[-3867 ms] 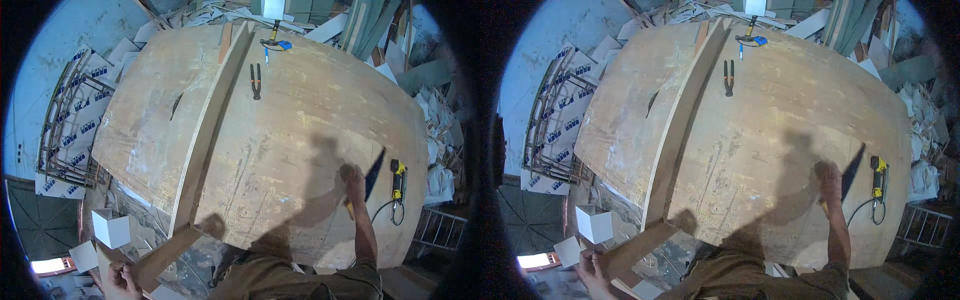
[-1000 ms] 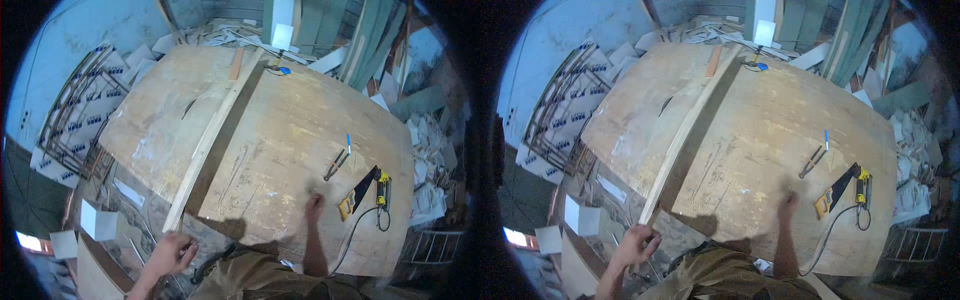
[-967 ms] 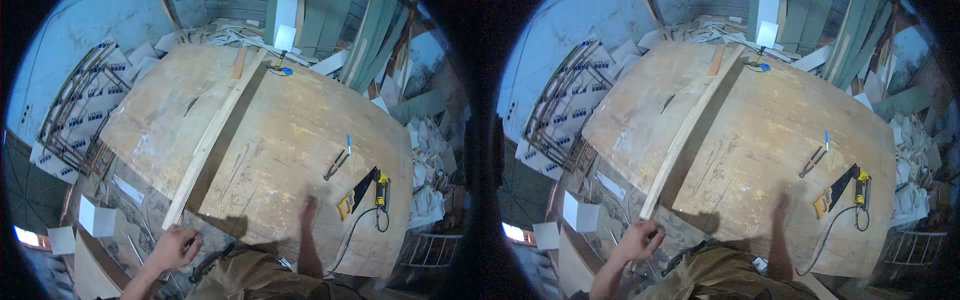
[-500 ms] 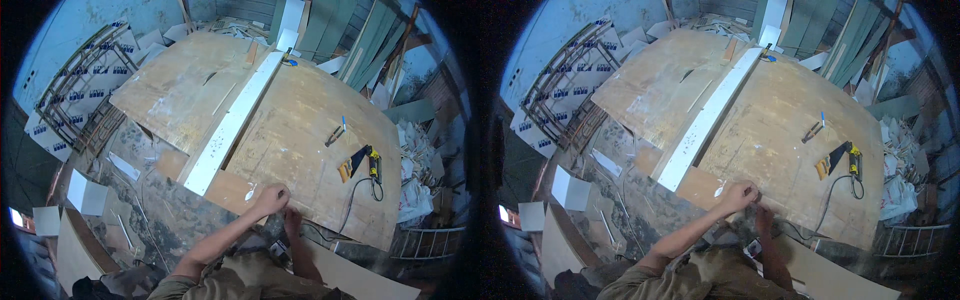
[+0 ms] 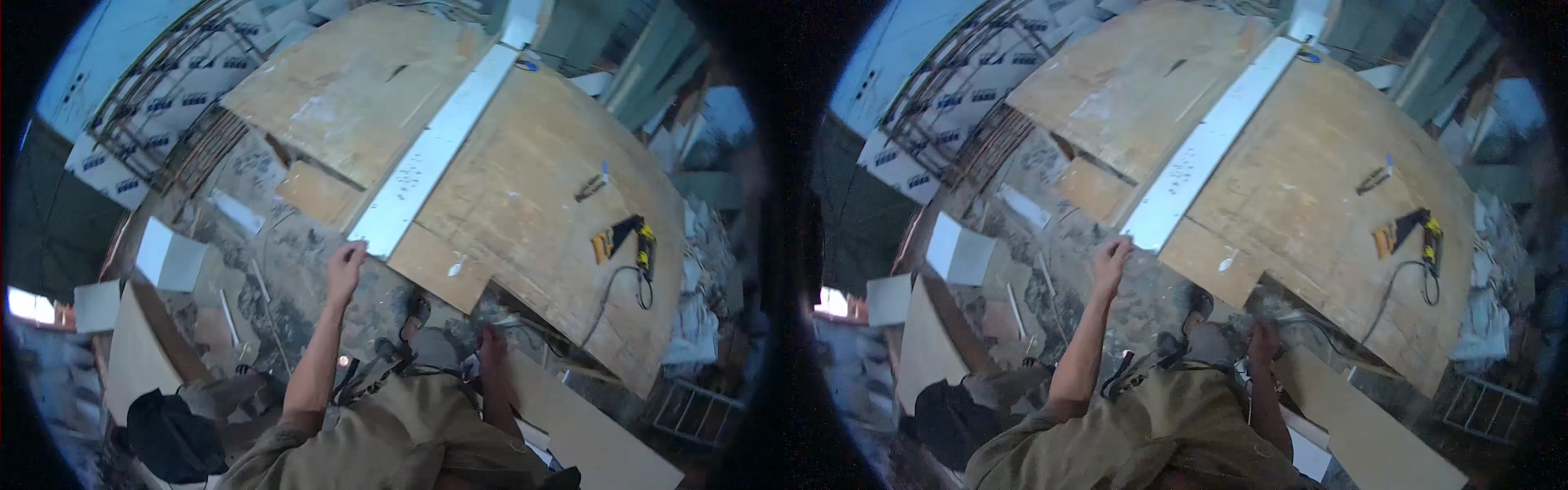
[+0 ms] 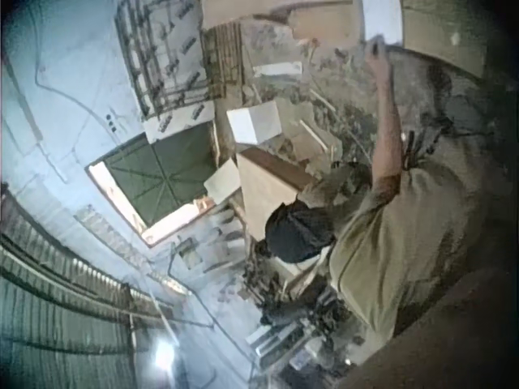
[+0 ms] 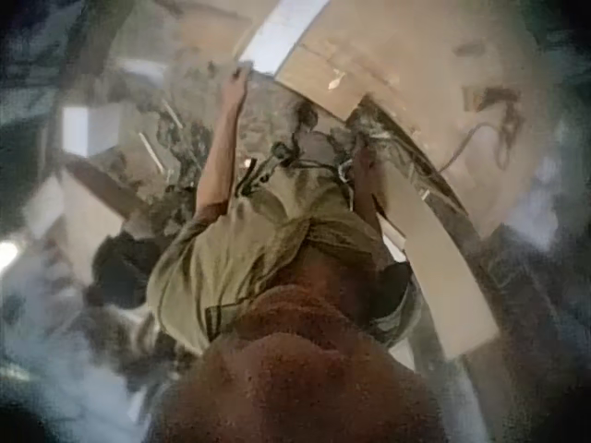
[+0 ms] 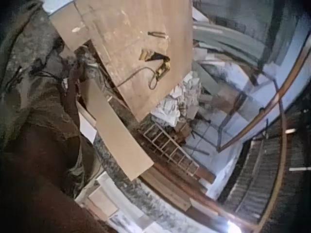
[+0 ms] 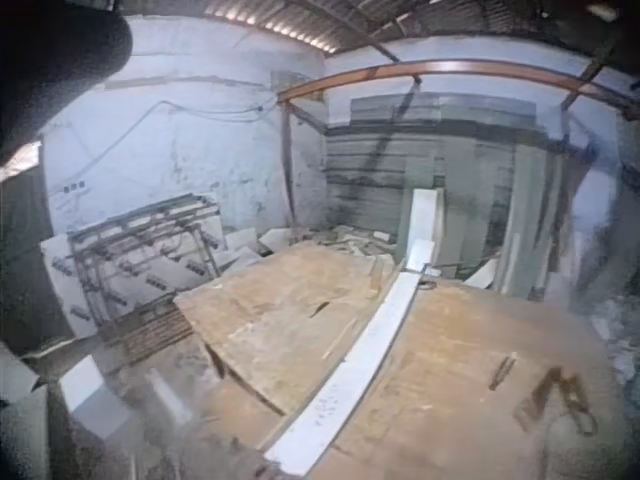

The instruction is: The person aligns a white panel against a wooden frame, marks it with a pencil, and hammers nails through the panel and into the frame to secure it.

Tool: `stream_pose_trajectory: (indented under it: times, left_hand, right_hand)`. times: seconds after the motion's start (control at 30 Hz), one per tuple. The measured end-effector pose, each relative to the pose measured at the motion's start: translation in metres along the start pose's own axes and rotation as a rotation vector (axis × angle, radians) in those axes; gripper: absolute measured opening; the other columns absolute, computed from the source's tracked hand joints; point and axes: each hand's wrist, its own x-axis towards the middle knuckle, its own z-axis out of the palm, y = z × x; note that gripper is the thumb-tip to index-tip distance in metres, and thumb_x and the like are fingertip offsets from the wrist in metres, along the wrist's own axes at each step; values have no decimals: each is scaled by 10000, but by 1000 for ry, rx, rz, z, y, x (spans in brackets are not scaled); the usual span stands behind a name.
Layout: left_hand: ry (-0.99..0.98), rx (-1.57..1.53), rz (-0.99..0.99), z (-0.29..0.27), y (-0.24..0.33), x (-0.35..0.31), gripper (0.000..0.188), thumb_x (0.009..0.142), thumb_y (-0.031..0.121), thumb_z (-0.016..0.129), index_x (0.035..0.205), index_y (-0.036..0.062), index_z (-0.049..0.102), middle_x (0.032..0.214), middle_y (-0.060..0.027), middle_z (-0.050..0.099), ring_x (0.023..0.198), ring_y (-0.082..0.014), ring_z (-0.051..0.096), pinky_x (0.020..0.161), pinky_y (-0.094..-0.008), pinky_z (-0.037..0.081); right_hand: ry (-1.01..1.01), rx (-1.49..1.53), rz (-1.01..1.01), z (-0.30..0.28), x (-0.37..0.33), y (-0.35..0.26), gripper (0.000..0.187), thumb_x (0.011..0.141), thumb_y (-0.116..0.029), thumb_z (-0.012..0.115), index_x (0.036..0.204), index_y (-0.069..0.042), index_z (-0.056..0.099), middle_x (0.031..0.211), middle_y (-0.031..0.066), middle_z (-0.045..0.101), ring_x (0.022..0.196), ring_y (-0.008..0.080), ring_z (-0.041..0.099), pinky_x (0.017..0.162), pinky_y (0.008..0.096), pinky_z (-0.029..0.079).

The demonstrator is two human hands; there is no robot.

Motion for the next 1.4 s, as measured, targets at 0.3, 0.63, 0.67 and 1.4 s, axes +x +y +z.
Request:
stream_pose_trajectory:
  times: [0.3, 0.63, 0.67, 1.4]
  left_hand:
    - [-64, -340, -287, -28, -2, 47, 241, 940, 206, 618, 1064, 0, 638, 909, -34, 617, 792, -128, 568, 710, -266, 465]
    - [472, 229, -315, -192, -93, 221, 878, 829, 433, 695, 1464, -28, 301, 1400, -212, 462, 1228, -329, 494, 1041, -426, 371]
    - [428, 305, -356, -197, -94, 241, 892, 827, 436, 697, 1468, -31, 287, 1395, -219, 465, 1229, -330, 492, 1040, -426, 370]
    - [-397, 290, -369, -301, -107, 294, 434, 888, 403, 668, 932, -28, 694, 729, -56, 656, 643, -121, 578, 597, -311, 470]
  right_hand:
    - [-141, -458, -162, 29, 54, 13, 196, 857, -135, 506, 897, -23, 662, 782, 36, 597, 662, 160, 556, 627, 299, 460]
    - [-23, 32, 326, 52, 38, -61, 411, 890, -427, 659, 972, -26, 691, 818, 35, 609, 723, 160, 560, 641, 307, 461]
    - [25, -45, 190, 58, 34, -60, 437, 896, -434, 651, 1003, -13, 690, 831, 39, 619, 741, 167, 570, 656, 307, 472]
    - [777, -91, 124, 129, -77, -33, 531, 909, -551, 590, 736, -52, 646, 588, 6, 557, 455, 106, 504, 410, 276, 410]
